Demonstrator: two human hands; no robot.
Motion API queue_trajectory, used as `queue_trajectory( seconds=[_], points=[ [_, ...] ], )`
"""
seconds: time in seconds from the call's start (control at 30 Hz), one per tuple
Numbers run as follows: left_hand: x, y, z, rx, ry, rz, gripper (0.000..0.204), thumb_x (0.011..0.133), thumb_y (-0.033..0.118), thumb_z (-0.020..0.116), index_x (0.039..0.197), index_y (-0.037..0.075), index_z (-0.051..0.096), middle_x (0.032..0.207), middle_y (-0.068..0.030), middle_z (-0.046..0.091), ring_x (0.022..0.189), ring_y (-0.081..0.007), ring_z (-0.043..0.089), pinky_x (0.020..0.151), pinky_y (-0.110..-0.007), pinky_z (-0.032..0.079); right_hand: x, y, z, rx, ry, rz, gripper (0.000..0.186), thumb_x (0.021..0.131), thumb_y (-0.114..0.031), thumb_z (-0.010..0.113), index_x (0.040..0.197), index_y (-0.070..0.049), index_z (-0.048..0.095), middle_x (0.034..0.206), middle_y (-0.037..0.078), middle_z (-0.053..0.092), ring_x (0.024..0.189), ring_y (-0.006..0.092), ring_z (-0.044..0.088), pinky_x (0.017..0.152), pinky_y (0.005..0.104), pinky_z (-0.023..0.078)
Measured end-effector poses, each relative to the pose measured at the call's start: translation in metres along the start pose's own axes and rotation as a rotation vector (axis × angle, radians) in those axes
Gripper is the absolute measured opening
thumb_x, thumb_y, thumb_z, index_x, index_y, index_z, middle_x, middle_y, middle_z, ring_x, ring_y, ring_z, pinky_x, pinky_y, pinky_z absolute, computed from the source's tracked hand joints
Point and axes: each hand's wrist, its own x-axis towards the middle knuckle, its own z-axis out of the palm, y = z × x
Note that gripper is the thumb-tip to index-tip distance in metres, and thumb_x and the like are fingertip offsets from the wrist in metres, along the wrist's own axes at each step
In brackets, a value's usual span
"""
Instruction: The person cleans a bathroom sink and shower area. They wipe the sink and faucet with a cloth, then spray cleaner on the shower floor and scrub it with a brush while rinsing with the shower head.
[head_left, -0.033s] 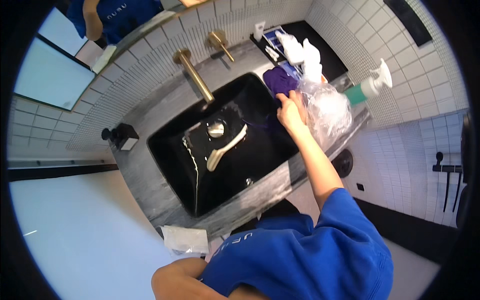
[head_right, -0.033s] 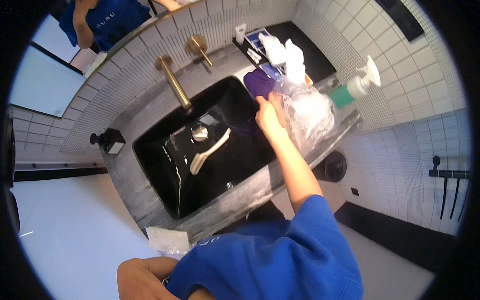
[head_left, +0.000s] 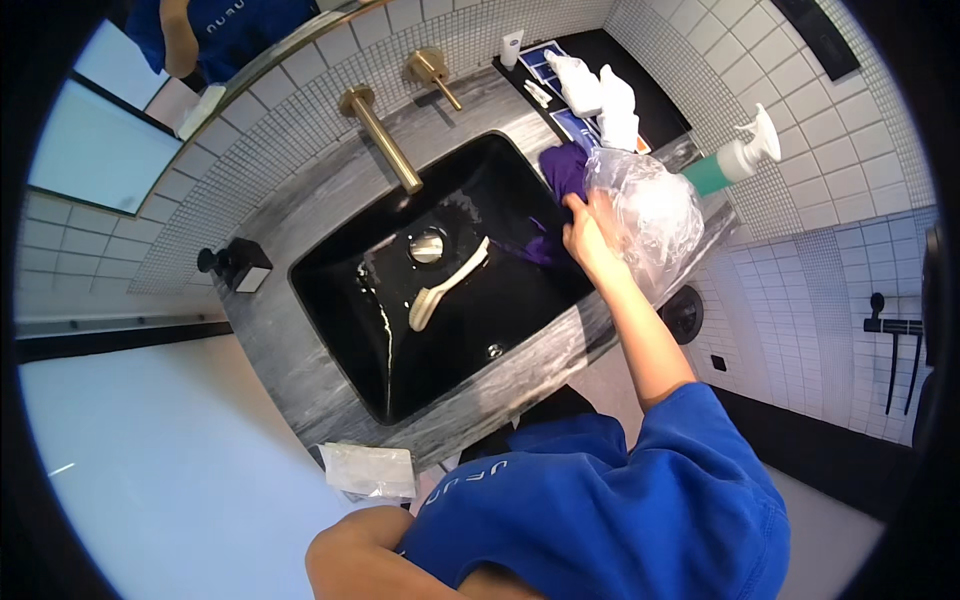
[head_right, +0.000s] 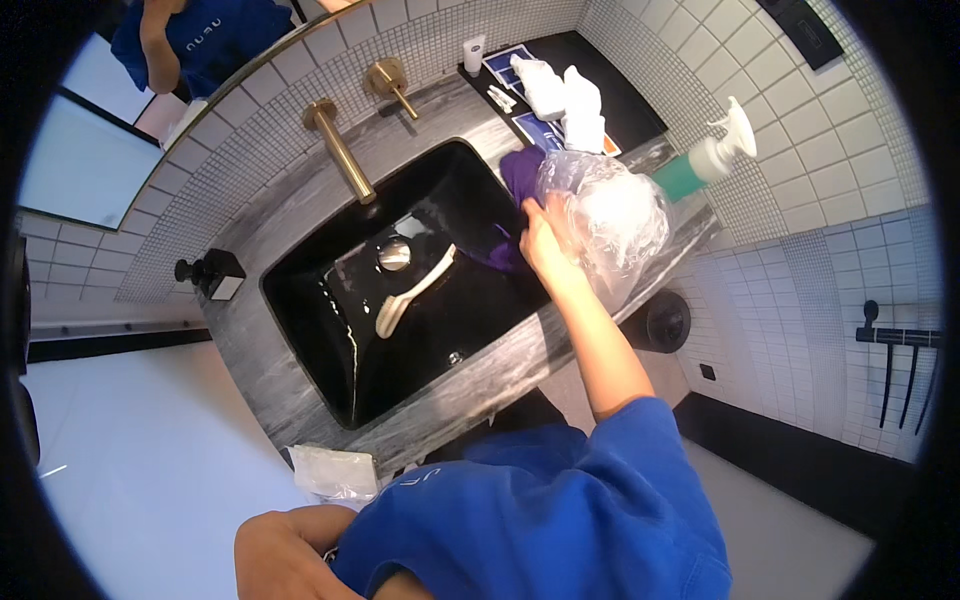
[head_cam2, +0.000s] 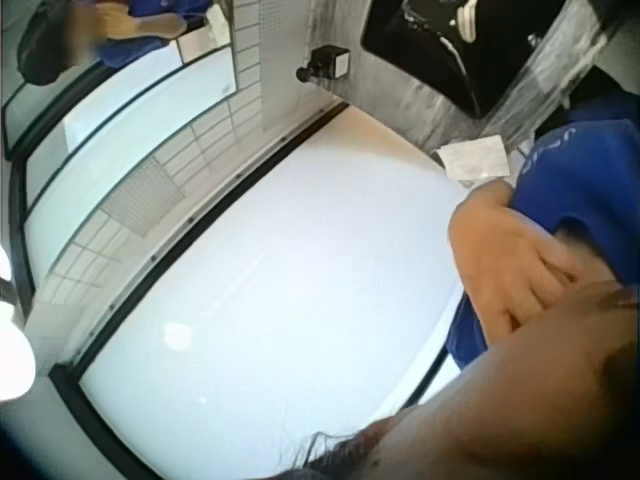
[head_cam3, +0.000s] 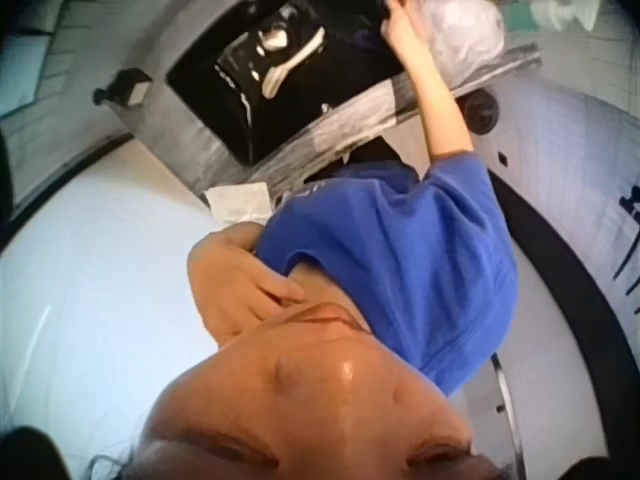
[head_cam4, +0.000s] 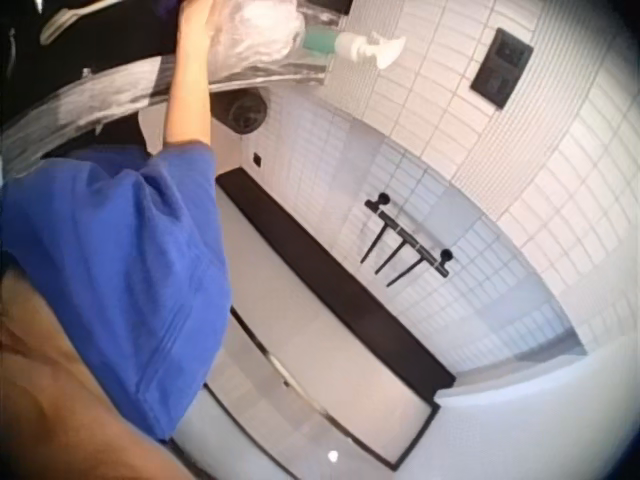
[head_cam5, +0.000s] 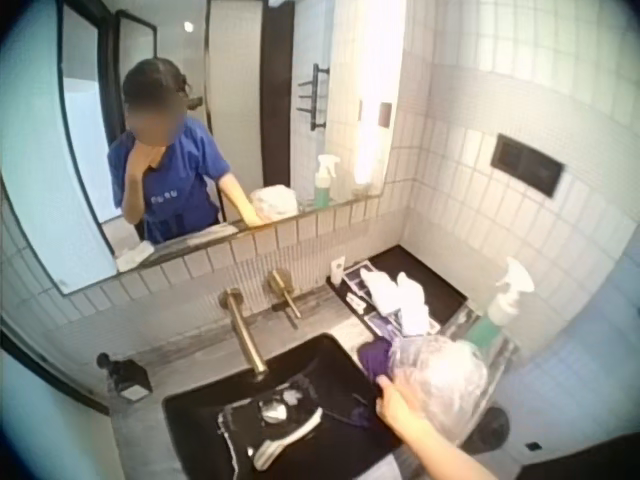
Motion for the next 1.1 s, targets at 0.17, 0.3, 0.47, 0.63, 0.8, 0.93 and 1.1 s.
queue_trajectory(
  seconds=[0.17,0.3,0.47,0.63,0.8,0.93,1.1],
  points=[
    [0.018,-0.024,0.007,0.023,-0.082,0.079,0.03,0.096,0.018,0.036,0.085,0.004,0.06,0.09,-0.0163,0.059,0.09,-0.0366,0.059,0.08,-0.051,0.047,-0.056,-0.044,-0.089,-0.109,-0.3,0.018,0.034,0.063,-0.012,0.07,0.096,-0.014,0.064,0.096,0.013,0.054,0.094,0.0318,0.055,0.078,0.0418,0.049],
    [0.018,-0.037,0.008,-0.168,-0.171,-0.032,0.029,0.096,0.021,0.04,0.092,0.002,0.061,0.098,-0.018,0.06,0.092,-0.0366,0.06,0.081,-0.054,0.047,-0.101,-0.055,-0.099,0.117,-0.271,-0.053,0.031,0.063,-0.015,0.066,0.094,-0.016,0.067,0.099,0.014,0.055,0.094,0.0304,0.055,0.074,0.0413,0.051],
    [0.015,-0.117,-0.002,0.01,0.217,-0.199,0.028,0.079,0.021,0.063,0.099,0.0,0.063,0.1,-0.0177,0.062,0.087,-0.0322,0.061,0.078,-0.043,0.048,-0.14,-0.031,-0.101,0.271,-0.136,-0.254,0.037,0.06,-0.013,0.068,0.097,-0.018,0.066,0.109,0.014,0.055,0.098,0.0312,0.055,0.074,0.0399,0.052],
    [0.02,-0.278,0.001,1.072,0.417,-0.78,0.093,0.057,0.038,0.083,0.138,0.018,0.042,0.139,-0.0255,0.033,0.129,-0.0406,0.032,0.104,-0.051,0.029,-0.148,-0.015,-0.075,0.622,-0.428,-0.274,0.042,0.076,-0.032,0.059,0.117,-0.023,0.06,0.121,0.016,0.05,0.107,0.0335,0.048,0.092,0.0476,0.039],
    [0.021,-0.374,-0.005,1.295,0.373,-1.103,0.103,0.055,0.035,0.084,0.143,0.02,0.032,0.14,-0.0263,0.029,0.127,-0.043,0.035,0.103,-0.053,0.03,-0.158,0.013,-0.086,0.636,-0.215,-0.488,0.03,0.073,-0.013,0.064,0.102,-0.009,0.062,0.111,0.012,0.056,0.107,0.0335,0.051,0.088,0.0465,0.042],
    [0.024,-0.387,-0.027,1.166,0.411,-1.356,0.098,0.061,0.015,0.079,0.144,0.014,0.026,0.114,-0.0253,0.051,0.099,-0.0384,0.057,0.086,-0.042,0.047,-0.144,0.07,-0.113,0.523,-0.413,-0.762,0.029,0.068,-0.015,0.067,0.096,-0.021,0.066,0.113,0.006,0.057,0.11,0.0276,0.051,0.076,0.0382,0.047],
    [0.005,-0.395,-0.029,0.852,0.722,-1.348,0.097,0.065,0.008,0.074,0.145,0.01,0.02,0.132,-0.0263,0.045,0.12,-0.0391,0.047,0.097,-0.039,0.042,-0.136,0.134,-0.128,0.512,-0.379,-0.817,0.029,0.065,-0.015,0.066,0.094,-0.02,0.067,0.115,0.005,0.057,0.107,0.0272,0.05,0.074,0.0364,0.046]
  ],
)
